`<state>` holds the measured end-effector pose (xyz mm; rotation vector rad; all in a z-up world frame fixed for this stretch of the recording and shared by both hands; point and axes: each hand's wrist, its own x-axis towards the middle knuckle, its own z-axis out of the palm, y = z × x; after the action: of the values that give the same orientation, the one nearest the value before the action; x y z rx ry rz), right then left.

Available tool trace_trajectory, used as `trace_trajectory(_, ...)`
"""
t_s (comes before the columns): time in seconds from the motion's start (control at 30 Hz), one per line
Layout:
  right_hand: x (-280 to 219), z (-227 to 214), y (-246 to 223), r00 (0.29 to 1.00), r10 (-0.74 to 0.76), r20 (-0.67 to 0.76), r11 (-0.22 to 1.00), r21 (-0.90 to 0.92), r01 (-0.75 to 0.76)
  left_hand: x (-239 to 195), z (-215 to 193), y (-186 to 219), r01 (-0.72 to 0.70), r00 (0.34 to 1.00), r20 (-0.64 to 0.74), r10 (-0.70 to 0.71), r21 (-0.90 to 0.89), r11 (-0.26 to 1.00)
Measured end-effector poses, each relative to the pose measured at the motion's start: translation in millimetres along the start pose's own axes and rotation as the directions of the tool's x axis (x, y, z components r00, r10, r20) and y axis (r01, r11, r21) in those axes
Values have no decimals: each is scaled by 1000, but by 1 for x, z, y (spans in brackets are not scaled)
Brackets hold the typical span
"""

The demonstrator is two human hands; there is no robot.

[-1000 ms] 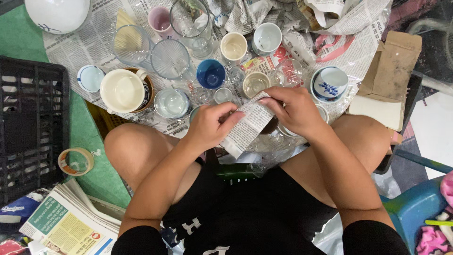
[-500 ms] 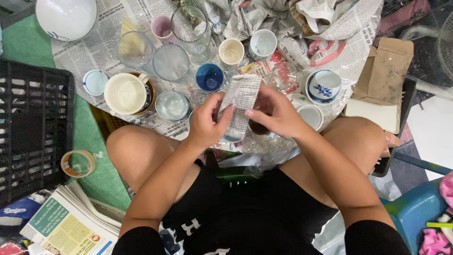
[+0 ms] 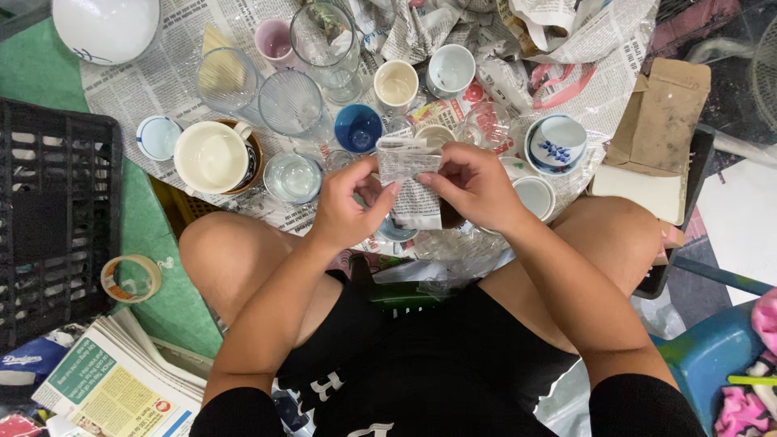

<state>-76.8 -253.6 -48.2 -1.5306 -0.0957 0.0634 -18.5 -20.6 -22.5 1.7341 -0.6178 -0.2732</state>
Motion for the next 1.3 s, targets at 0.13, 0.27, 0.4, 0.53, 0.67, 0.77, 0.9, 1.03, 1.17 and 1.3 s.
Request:
trace_trajectory(0.13, 1, -1, -1, 999, 48, 0, 999, 20, -48, -2, 2, -6, -11, 999, -34, 11, -19, 1000)
trace_trajectory(0.27, 4, -2, -5, 998, -26, 54, 999, 38, 24, 1, 2, -7, 7, 1000, -10, -10, -217, 976)
trace_trajectory(0.4, 5, -7, -10, 990, 1, 142, 994, 109, -16, 3, -5, -2, -183, 983, 1, 184, -103, 978)
trace_trajectory(0.53, 6, -11, -16, 973, 106, 204, 935, 313, -168, 3, -6, 1, -306, 950, -38, 309, 73, 949)
trace_trajectory(0.67, 8, -7, -18, 979, 63, 192, 981, 168, -96, 5, -5, 2, -386, 920, -14, 392, 147, 911)
trace_trajectory(0.77, 7, 3, -15, 974, 173, 147, 975, 112, -190, 5, -4, 5, -373, 924, -22, 382, 170, 912)
trace_trajectory(0.9, 5, 9, -16, 993, 112, 32, 993, -49, -111, 3, -8, 13, -303, 950, -46, 308, 89, 949)
trace_trajectory(1.03, 3, 6, -23, 999, 5, -44, 988, -156, -11, 5, -2, 12, -110, 989, -86, 117, 75, 991)
trace_trajectory(1.17, 3, 7, -24, 993, -114, -36, 924, -370, 92, 3, 2, -6, -34, 997, -78, 30, -63, 997)
trace_trajectory(1.3, -1, 11, -23, 999, -30, -28, 918, -395, 17, 3, -2, -13, -95, 995, -56, 87, -162, 982)
